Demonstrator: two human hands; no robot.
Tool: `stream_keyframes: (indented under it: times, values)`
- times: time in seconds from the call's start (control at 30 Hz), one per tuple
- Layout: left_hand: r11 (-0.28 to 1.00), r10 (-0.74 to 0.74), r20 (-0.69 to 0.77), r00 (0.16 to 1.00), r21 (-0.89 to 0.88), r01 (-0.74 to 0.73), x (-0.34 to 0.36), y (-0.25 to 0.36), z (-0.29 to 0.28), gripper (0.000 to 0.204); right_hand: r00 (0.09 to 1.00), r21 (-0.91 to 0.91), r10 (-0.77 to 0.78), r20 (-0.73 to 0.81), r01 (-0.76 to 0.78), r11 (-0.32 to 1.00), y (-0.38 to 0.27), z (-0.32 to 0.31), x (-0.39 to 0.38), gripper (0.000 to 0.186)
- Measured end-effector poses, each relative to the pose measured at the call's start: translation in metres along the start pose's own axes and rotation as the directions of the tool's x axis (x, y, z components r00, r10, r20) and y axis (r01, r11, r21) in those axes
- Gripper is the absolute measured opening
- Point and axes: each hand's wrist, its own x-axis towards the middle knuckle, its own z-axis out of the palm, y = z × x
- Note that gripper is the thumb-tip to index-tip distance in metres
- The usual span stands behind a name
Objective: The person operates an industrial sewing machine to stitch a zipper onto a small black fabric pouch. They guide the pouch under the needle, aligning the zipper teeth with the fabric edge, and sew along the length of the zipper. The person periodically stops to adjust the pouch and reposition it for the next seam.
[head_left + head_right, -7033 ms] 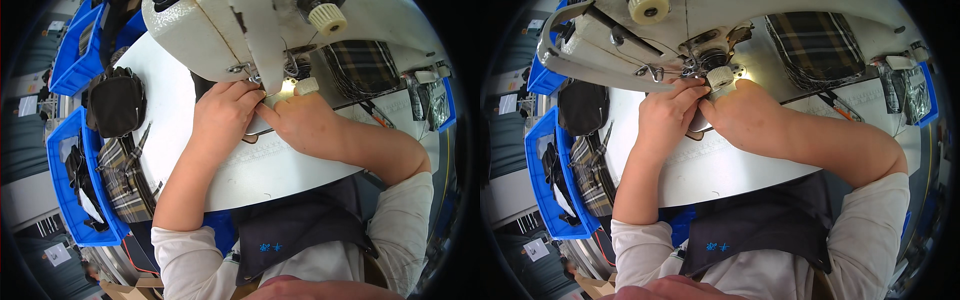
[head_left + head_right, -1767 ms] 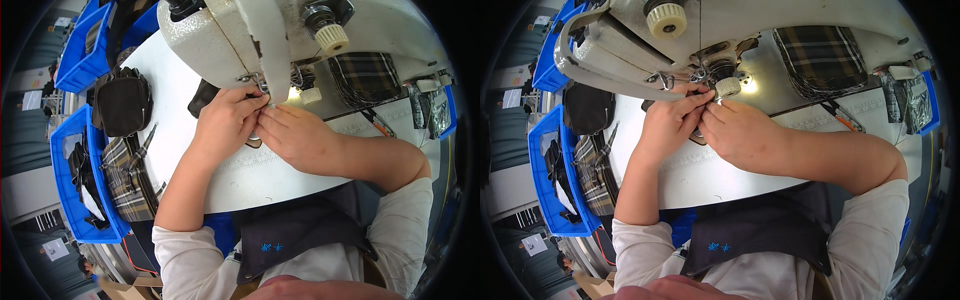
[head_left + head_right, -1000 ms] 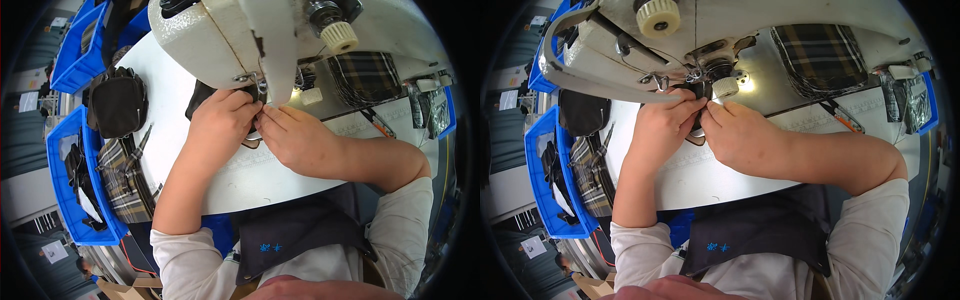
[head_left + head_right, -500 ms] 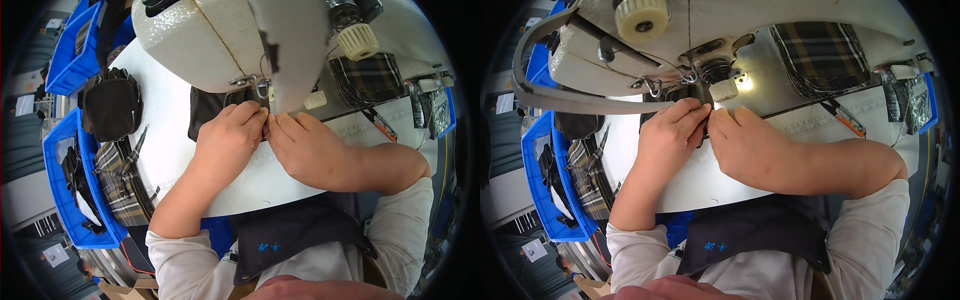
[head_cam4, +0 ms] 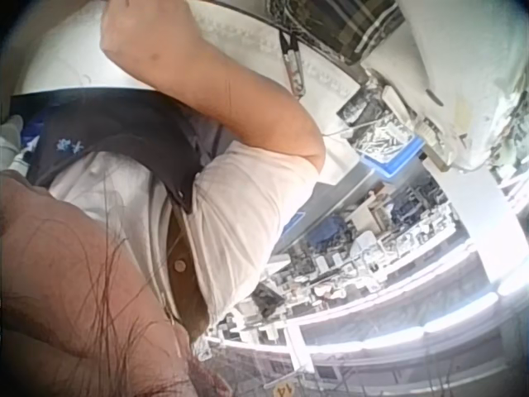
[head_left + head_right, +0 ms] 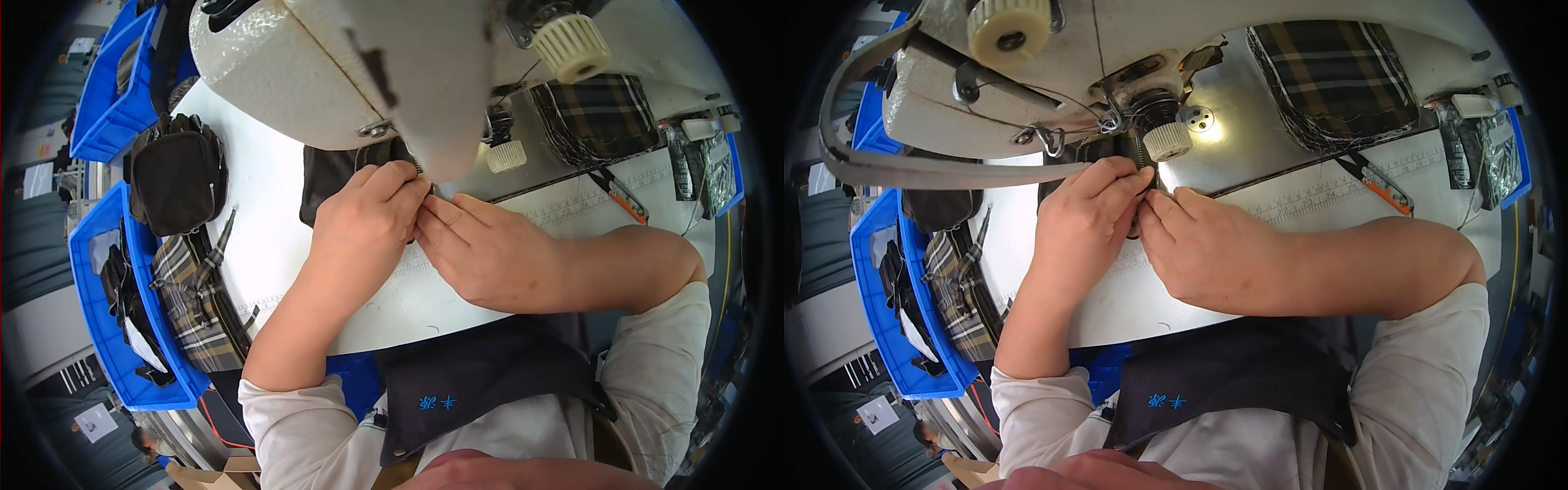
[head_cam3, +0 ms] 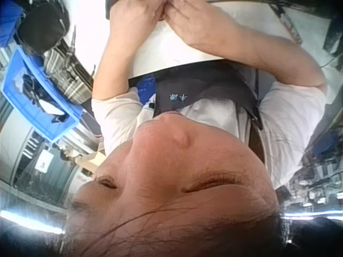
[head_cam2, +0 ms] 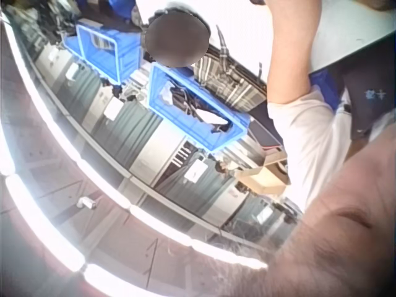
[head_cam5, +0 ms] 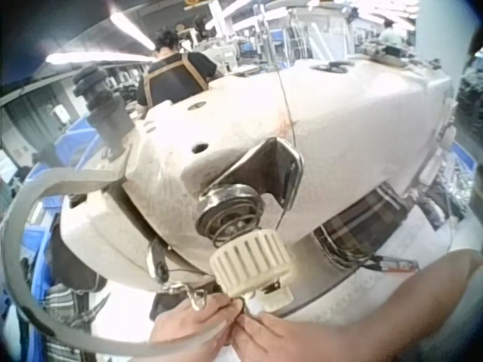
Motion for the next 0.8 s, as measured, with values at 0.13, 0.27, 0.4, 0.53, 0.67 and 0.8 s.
stream_keyframes:
  times: [0.13, 0.27, 0.4, 0.53, 0.67, 0.8]
  values:
    - [1.000, 0.016, -0.006, 1.000, -0.006, -0.016, 0.002, 0.001, 0.003, 0.029, 0.996, -0.020, -0.023, -0.085, 0.022, 1.000, 0.004, 0.001, 0.000, 0.042]
    - [1.000, 0.027, -0.013, 1.000, 0.015, -0.027, 0.001, 0.001, 0.004, 0.028, 0.991, -0.011, -0.041, -0.124, 0.040, 0.999, 0.007, 0.000, 0.002, 0.040]
    - [1.000, 0.018, -0.009, 1.000, -0.001, -0.018, 0.001, 0.001, 0.004, 0.026, 0.994, 0.004, -0.029, -0.102, 0.030, 1.000, 0.007, -0.001, 0.002, 0.040]
    - [1.000, -0.007, -0.006, 1.000, -0.007, 0.007, 0.002, 0.002, 0.004, 0.024, 0.990, -0.014, -0.035, -0.134, 0.034, 0.999, 0.009, 0.003, 0.002, 0.038]
    - [1.000, -0.017, -0.052, 0.999, -0.009, 0.016, 0.004, -0.002, 0.010, 0.024, 0.995, -0.017, 0.014, -0.102, -0.016, 1.000, 0.011, 0.002, 0.004, 0.036]
    - [0.999, -0.021, -0.078, 0.997, -0.030, 0.018, 0.007, -0.003, 0.012, 0.024, 1.000, 0.048, 0.001, -0.014, 0.000, 0.999, 0.014, -0.002, 0.004, 0.034]
